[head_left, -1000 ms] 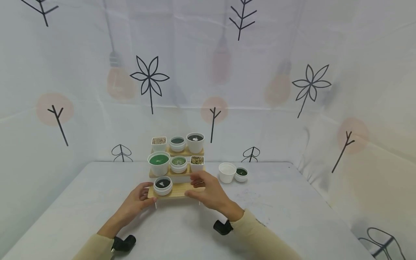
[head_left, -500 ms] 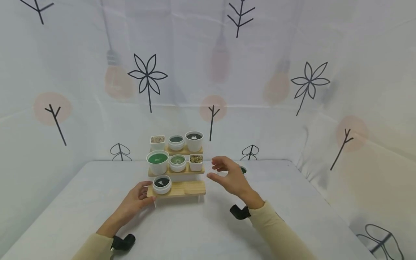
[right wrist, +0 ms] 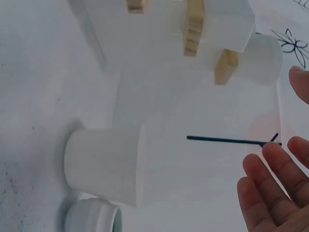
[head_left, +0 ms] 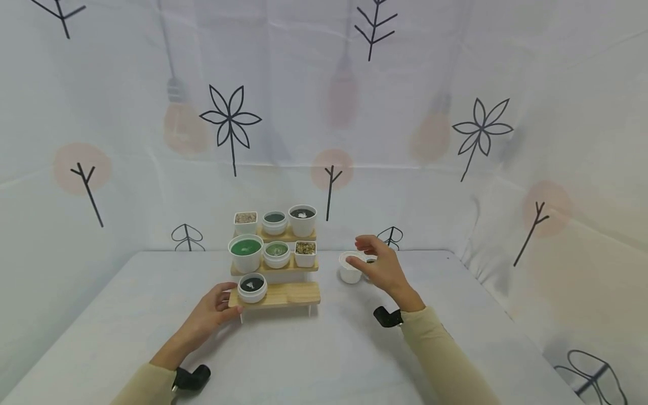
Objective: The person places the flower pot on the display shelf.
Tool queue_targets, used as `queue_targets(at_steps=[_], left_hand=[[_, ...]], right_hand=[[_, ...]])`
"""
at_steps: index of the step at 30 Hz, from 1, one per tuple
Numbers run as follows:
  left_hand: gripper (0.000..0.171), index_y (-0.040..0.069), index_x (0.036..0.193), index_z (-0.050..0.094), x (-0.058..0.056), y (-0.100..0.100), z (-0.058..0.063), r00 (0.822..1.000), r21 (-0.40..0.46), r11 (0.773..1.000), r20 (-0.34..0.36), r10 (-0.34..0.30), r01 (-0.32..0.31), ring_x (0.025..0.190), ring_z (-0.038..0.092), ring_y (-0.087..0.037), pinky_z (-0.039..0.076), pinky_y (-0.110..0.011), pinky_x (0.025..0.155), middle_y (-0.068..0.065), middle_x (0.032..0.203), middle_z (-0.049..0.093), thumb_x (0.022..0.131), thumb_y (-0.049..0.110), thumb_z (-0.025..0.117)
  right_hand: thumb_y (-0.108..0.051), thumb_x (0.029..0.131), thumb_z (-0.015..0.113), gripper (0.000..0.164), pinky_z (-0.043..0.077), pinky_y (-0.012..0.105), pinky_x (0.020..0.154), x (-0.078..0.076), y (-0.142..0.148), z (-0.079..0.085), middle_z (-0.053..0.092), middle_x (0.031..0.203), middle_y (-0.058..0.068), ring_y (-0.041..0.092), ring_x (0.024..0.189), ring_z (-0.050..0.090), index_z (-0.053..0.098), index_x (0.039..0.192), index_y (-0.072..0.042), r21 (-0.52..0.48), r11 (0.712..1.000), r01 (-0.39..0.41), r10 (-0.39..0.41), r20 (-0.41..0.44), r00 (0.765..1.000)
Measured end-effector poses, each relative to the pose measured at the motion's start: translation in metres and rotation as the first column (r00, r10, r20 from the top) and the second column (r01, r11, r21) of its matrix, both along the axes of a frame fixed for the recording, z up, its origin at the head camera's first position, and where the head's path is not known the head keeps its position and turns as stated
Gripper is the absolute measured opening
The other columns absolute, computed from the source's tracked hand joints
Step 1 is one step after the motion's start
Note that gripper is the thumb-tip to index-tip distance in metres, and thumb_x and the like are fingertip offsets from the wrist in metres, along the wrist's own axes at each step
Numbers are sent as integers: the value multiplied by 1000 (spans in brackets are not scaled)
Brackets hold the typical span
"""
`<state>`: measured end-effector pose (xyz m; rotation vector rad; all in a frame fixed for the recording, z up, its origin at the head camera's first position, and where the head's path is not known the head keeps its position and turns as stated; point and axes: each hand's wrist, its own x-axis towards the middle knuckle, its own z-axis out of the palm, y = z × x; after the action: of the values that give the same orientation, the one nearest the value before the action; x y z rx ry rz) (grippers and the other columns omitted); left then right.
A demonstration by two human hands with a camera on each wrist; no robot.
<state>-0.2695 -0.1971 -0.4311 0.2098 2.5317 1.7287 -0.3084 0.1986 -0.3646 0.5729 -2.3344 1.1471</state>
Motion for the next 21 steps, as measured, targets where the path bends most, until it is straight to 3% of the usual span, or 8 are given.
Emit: queue_targets(at_steps=[6,13,21], left_hand=[[66,3,140,34,1,1,0,1000,4,1000,3,2,-2,118,55,-34,48,-42,95,-22,130,52,86,15,70],[66,2,140,34,0,2,-2,1000,14,1000,-7,-5,5,118,55,-34,49,-41,94,-23,129,52,85,14,70],[67,3,140,34,0,1,-1,1000,-7,1000,-6,4,-4,118,55,-34,49,-41,94,-23,129,52,85,16,71]], right_hand=[[-31,82,75,50,46,44,95,-11,19,-12,61,116,13,30,107,56,57,121,-6,-29,999,44,-42,65,997],[-39,82,74,58,42,48,99,-22,37,-29,58,123,15,30,112,53,54,125,-5,16,995,103,-104,132,986],[-33,80,76,64,39,46,103,-30,48,-39,53,131,18,32,122,47,50,129,-2,74,989,126,-140,220,965]])
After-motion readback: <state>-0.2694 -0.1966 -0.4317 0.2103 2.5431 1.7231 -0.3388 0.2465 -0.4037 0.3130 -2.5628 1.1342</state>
